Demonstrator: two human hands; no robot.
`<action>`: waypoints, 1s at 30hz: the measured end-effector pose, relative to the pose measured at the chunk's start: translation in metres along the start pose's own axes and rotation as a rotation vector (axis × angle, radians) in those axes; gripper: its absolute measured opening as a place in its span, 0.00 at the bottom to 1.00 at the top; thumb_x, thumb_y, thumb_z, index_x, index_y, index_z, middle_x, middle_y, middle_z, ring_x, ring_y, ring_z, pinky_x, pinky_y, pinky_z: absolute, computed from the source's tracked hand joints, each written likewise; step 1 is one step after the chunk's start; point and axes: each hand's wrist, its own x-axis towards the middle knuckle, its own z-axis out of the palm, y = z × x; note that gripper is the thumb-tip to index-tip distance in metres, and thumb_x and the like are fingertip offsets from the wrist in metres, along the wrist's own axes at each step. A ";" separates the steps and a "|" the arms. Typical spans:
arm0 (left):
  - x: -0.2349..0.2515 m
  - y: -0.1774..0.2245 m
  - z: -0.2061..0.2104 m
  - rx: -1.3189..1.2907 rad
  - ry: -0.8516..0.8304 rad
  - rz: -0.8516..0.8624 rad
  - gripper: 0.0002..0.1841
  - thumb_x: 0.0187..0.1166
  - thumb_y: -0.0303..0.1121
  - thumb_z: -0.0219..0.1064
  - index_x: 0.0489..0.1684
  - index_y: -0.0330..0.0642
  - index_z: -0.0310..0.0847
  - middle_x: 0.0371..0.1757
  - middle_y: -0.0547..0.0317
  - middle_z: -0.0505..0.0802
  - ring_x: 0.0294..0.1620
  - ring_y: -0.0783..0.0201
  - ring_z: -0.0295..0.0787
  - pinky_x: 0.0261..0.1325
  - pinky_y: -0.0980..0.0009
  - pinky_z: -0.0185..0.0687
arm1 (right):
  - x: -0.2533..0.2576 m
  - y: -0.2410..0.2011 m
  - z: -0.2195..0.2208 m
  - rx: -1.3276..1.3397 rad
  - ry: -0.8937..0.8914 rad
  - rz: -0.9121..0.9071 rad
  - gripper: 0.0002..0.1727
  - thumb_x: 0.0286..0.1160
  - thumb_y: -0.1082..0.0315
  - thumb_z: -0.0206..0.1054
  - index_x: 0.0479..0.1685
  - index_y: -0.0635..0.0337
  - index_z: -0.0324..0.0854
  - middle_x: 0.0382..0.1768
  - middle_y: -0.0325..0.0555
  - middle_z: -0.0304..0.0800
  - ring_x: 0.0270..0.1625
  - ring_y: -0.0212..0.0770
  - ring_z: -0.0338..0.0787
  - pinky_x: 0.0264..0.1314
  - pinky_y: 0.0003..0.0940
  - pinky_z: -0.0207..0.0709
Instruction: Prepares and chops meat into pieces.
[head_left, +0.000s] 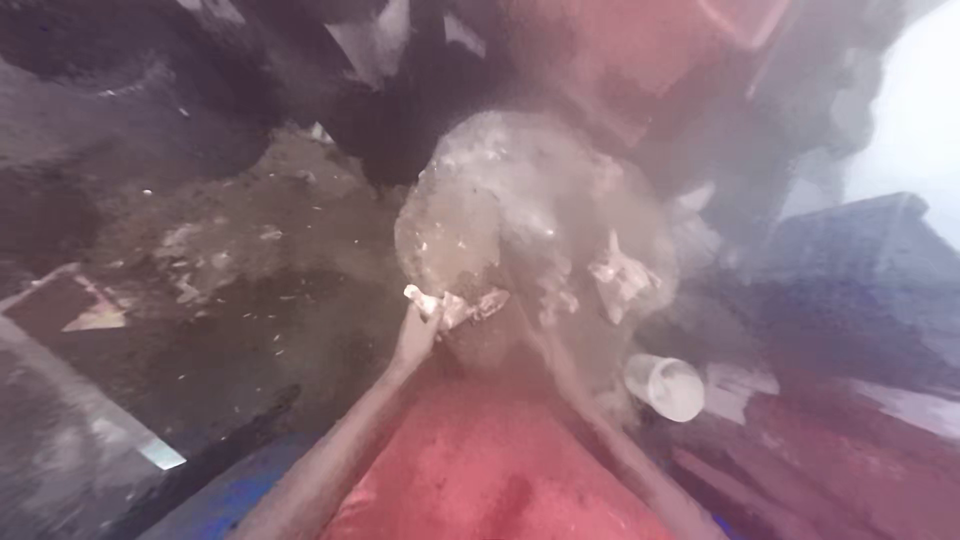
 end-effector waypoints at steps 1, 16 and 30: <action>0.001 0.001 -0.002 -0.020 -0.002 0.014 0.26 0.88 0.40 0.62 0.77 0.32 0.64 0.46 0.47 0.90 0.33 0.62 0.92 0.38 0.64 0.92 | 0.003 0.008 -0.004 -0.033 -0.023 0.003 0.32 0.92 0.45 0.47 0.81 0.60 0.70 0.54 0.58 0.91 0.54 0.53 0.93 0.63 0.56 0.84; -0.002 -0.026 -0.001 -0.084 -0.001 0.020 0.24 0.87 0.40 0.63 0.73 0.32 0.66 0.43 0.51 0.91 0.32 0.63 0.91 0.37 0.64 0.91 | -0.001 -0.043 0.003 -0.147 -0.130 -0.048 0.32 0.90 0.43 0.47 0.74 0.59 0.75 0.49 0.55 0.92 0.50 0.53 0.93 0.56 0.57 0.85; -0.030 -0.050 -0.003 -0.228 0.022 -0.005 0.21 0.89 0.34 0.59 0.72 0.29 0.66 0.44 0.48 0.92 0.34 0.60 0.94 0.38 0.64 0.94 | -0.008 -0.062 0.002 0.098 -0.179 -0.142 0.32 0.89 0.47 0.49 0.72 0.67 0.76 0.49 0.55 0.91 0.50 0.42 0.91 0.59 0.42 0.84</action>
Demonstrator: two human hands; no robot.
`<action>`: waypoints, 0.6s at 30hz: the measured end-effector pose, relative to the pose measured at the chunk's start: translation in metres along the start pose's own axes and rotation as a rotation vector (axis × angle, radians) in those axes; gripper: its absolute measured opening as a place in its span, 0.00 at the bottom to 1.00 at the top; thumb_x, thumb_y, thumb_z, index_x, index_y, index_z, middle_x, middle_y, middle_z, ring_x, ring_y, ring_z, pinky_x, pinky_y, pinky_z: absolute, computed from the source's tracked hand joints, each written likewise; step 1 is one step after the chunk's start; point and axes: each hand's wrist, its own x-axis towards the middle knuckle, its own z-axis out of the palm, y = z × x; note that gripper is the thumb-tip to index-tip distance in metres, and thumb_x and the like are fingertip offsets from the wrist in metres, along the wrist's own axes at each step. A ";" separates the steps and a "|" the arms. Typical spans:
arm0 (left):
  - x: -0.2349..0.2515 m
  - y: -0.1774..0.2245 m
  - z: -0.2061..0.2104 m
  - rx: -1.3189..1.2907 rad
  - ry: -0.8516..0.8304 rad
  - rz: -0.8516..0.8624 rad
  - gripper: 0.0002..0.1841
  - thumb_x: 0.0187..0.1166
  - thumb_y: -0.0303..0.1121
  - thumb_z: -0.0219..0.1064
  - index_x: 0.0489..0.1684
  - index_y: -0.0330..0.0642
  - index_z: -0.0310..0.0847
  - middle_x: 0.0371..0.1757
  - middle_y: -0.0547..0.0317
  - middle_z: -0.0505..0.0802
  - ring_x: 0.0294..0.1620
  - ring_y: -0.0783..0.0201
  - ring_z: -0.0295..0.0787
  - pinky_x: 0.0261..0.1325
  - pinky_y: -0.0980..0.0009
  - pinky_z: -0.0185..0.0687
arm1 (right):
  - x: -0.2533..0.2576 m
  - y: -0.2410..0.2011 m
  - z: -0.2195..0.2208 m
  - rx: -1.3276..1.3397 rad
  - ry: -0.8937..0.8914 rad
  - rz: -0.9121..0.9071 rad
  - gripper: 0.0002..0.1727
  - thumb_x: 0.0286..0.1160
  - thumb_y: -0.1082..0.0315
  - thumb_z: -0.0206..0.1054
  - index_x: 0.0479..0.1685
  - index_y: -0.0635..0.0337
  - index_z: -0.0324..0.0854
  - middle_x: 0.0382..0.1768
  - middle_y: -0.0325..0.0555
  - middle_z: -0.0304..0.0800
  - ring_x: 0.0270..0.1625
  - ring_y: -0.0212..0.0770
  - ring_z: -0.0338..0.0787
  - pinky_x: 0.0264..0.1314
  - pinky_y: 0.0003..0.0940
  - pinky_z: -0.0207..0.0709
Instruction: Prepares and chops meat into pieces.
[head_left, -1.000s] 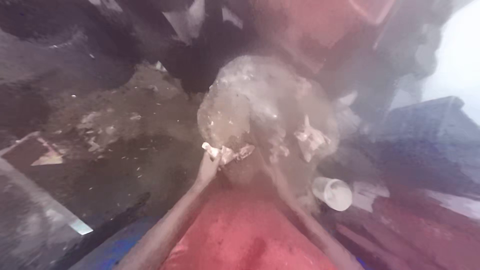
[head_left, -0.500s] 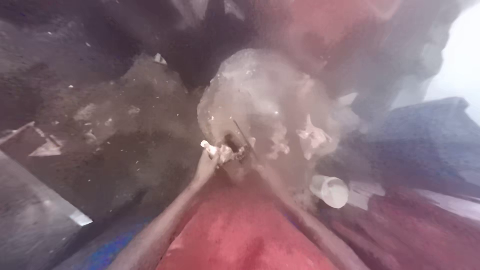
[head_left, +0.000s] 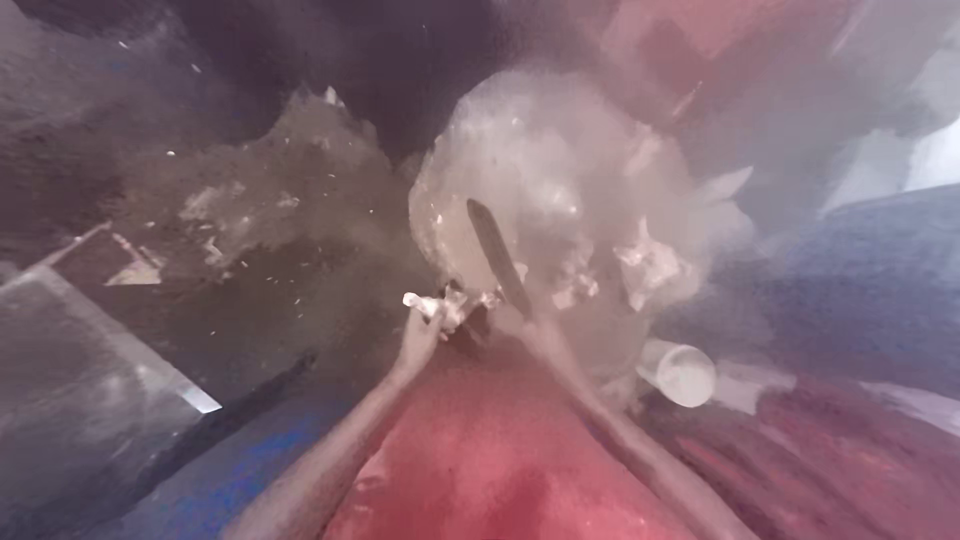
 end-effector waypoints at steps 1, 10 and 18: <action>-0.004 -0.004 0.001 -0.017 -0.010 0.020 0.20 0.89 0.34 0.59 0.70 0.28 0.67 0.44 0.49 0.93 0.34 0.60 0.94 0.37 0.64 0.94 | -0.001 -0.002 0.004 0.106 0.028 -0.082 0.33 0.88 0.47 0.49 0.72 0.70 0.76 0.47 0.52 0.91 0.47 0.36 0.90 0.57 0.35 0.85; -0.007 0.036 0.025 -0.014 -0.085 0.024 0.22 0.88 0.34 0.59 0.75 0.30 0.65 0.49 0.47 0.91 0.38 0.59 0.94 0.39 0.62 0.94 | -0.004 0.075 0.006 0.295 0.063 0.114 0.28 0.95 0.54 0.44 0.73 0.67 0.77 0.64 0.57 0.88 0.67 0.43 0.87 0.75 0.42 0.78; 0.070 0.073 0.098 0.493 -0.379 0.217 0.23 0.88 0.44 0.63 0.70 0.34 0.78 0.58 0.45 0.91 0.56 0.59 0.90 0.65 0.58 0.84 | -0.024 -0.005 -0.060 0.200 0.558 -0.285 0.33 0.85 0.53 0.54 0.70 0.78 0.75 0.48 0.55 0.91 0.49 0.31 0.90 0.59 0.29 0.84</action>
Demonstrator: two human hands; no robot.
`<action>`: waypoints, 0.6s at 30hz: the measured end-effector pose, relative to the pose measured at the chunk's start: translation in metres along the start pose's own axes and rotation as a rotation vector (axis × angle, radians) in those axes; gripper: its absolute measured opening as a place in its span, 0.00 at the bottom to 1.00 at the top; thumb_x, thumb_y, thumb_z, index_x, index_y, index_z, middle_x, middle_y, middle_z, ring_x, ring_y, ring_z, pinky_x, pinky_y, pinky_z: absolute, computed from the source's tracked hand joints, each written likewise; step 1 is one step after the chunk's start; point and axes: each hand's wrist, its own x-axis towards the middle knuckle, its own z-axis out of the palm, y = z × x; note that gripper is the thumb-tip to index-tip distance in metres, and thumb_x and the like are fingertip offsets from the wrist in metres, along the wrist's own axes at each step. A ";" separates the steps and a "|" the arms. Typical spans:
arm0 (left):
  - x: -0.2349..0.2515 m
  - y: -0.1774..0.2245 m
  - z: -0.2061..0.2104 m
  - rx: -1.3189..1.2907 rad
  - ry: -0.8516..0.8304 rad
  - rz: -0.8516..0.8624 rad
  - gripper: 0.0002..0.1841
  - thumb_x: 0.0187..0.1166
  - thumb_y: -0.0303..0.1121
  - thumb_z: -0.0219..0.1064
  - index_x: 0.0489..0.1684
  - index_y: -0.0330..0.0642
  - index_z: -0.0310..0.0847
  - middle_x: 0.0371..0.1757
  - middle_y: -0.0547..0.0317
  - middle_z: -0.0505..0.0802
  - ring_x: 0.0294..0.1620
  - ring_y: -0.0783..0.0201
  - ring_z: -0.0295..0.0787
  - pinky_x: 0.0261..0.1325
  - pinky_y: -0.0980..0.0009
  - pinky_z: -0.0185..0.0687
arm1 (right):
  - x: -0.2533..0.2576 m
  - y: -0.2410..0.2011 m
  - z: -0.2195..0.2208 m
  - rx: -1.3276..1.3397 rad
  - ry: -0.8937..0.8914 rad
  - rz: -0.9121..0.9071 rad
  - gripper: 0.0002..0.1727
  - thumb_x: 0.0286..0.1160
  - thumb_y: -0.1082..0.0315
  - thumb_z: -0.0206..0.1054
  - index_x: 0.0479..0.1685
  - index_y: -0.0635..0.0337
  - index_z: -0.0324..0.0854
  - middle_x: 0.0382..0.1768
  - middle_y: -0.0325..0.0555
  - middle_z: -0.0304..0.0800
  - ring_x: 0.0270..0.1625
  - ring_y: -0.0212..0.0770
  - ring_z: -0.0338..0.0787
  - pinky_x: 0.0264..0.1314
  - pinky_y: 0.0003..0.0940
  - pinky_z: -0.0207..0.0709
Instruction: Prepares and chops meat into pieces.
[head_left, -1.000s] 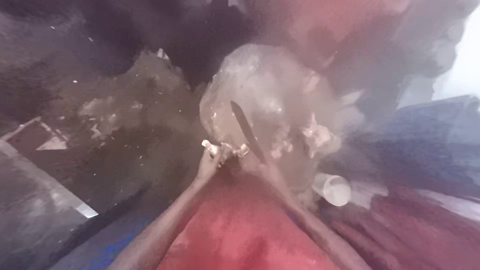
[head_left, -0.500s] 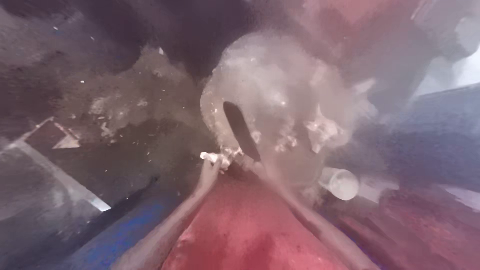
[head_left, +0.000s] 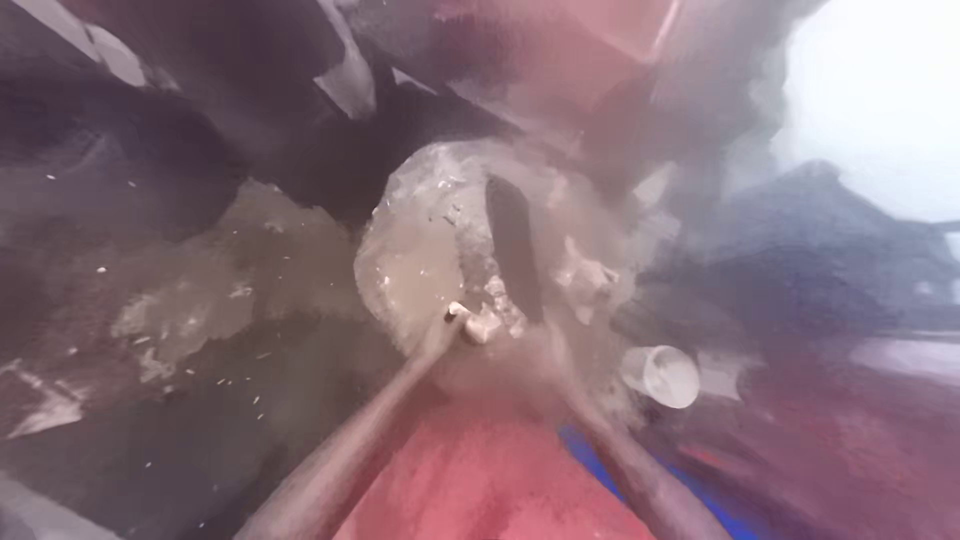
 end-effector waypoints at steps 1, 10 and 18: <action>0.003 0.000 0.002 0.008 0.021 0.006 0.21 0.87 0.43 0.63 0.67 0.34 0.79 0.53 0.46 0.91 0.49 0.61 0.90 0.58 0.60 0.87 | -0.003 -0.014 -0.002 -0.028 -0.011 -0.003 0.31 0.83 0.53 0.58 0.67 0.77 0.78 0.46 0.55 0.92 0.48 0.33 0.91 0.58 0.32 0.85; -0.044 -0.033 -0.013 -0.034 0.052 -0.110 0.19 0.86 0.43 0.64 0.64 0.36 0.80 0.40 0.50 0.91 0.32 0.62 0.88 0.41 0.61 0.88 | -0.020 0.059 0.031 -0.074 -0.405 0.373 0.30 0.93 0.50 0.48 0.81 0.63 0.70 0.63 0.58 0.88 0.64 0.47 0.89 0.72 0.48 0.80; -0.054 -0.039 -0.055 -0.059 0.239 -0.046 0.17 0.81 0.38 0.70 0.59 0.37 0.79 0.43 0.51 0.91 0.35 0.63 0.89 0.43 0.63 0.89 | -0.016 0.090 0.010 -0.299 -0.504 0.354 0.34 0.92 0.41 0.44 0.81 0.56 0.72 0.59 0.57 0.90 0.62 0.53 0.91 0.70 0.56 0.81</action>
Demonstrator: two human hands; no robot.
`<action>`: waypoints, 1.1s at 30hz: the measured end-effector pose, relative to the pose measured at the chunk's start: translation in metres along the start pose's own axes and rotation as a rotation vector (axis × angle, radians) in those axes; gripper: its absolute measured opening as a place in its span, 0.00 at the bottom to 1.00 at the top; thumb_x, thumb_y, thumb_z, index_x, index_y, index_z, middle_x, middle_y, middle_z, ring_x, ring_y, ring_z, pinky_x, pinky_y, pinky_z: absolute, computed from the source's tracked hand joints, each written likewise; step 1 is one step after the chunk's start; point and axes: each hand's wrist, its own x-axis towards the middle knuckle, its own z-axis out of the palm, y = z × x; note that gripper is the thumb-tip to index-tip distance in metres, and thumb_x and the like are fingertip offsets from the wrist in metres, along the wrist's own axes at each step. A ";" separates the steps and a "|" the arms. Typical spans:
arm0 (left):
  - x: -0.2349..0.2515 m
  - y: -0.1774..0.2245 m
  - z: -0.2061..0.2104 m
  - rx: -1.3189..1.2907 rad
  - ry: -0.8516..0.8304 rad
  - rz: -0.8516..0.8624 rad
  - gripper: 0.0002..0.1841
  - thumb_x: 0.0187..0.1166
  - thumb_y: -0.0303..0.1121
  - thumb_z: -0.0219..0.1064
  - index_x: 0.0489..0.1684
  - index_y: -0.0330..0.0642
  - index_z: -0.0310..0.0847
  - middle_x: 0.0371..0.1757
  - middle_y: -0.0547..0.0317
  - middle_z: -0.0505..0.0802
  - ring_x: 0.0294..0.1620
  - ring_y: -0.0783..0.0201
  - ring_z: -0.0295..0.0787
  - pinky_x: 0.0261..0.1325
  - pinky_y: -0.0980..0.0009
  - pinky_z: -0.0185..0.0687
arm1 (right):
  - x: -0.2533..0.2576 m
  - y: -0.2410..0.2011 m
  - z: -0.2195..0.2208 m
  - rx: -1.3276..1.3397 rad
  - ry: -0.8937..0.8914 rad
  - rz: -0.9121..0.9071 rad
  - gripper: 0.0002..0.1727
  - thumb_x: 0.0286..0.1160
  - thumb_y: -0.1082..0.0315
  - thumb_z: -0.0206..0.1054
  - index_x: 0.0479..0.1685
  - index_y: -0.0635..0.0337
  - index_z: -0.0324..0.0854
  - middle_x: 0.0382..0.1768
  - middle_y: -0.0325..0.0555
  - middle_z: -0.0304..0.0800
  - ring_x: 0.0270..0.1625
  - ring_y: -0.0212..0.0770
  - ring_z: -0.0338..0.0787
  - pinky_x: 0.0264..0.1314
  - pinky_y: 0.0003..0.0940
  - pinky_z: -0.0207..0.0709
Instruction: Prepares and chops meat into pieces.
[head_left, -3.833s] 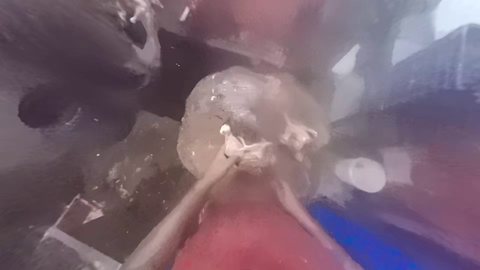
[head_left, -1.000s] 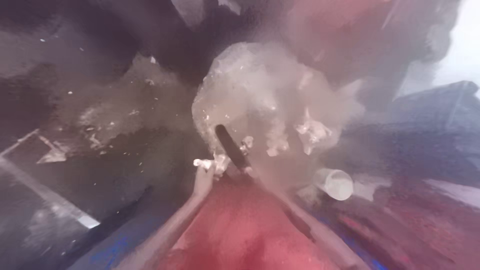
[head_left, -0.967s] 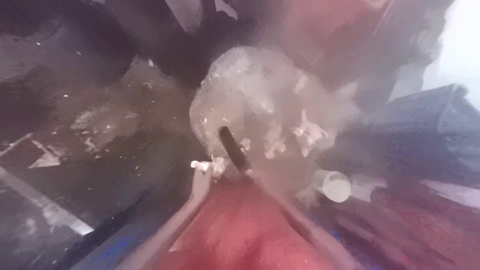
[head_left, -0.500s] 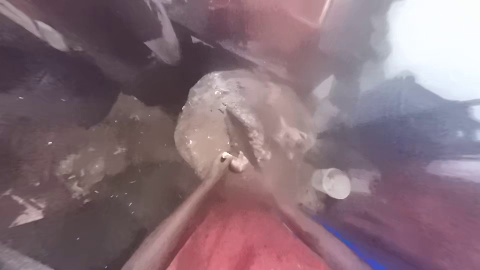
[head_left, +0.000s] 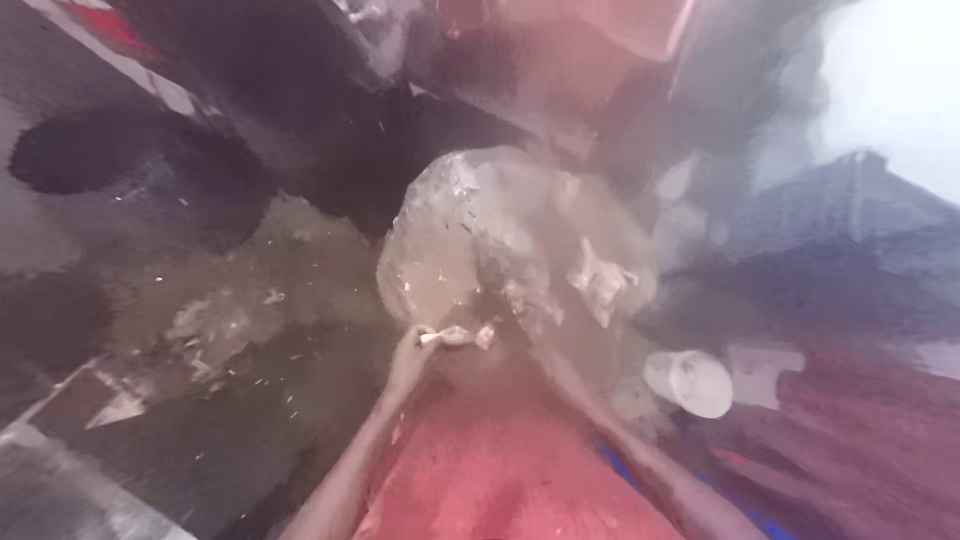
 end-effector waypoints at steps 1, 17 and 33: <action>0.001 0.002 0.000 0.017 -0.006 0.017 0.18 0.81 0.38 0.70 0.61 0.36 0.80 0.45 0.50 0.91 0.39 0.63 0.89 0.47 0.63 0.88 | -0.005 -0.014 -0.007 -0.026 -0.035 0.018 0.34 0.92 0.41 0.43 0.80 0.57 0.72 0.58 0.59 0.91 0.60 0.55 0.91 0.68 0.58 0.80; -0.045 -0.033 -0.005 -0.396 -0.303 -0.230 0.14 0.90 0.35 0.55 0.57 0.36 0.82 0.28 0.60 0.88 0.21 0.68 0.83 0.25 0.72 0.83 | -0.014 -0.057 0.010 0.146 -0.128 -0.181 0.26 0.88 0.57 0.56 0.75 0.66 0.75 0.58 0.62 0.90 0.60 0.53 0.90 0.69 0.51 0.79; -0.003 -0.024 0.053 0.749 -0.201 0.450 0.15 0.82 0.41 0.61 0.53 0.46 0.91 0.61 0.51 0.92 0.67 0.49 0.87 0.72 0.49 0.79 | -0.031 -0.092 -0.030 0.242 0.386 -0.596 0.45 0.85 0.30 0.42 0.60 0.67 0.84 0.40 0.46 0.93 0.43 0.28 0.91 0.50 0.31 0.87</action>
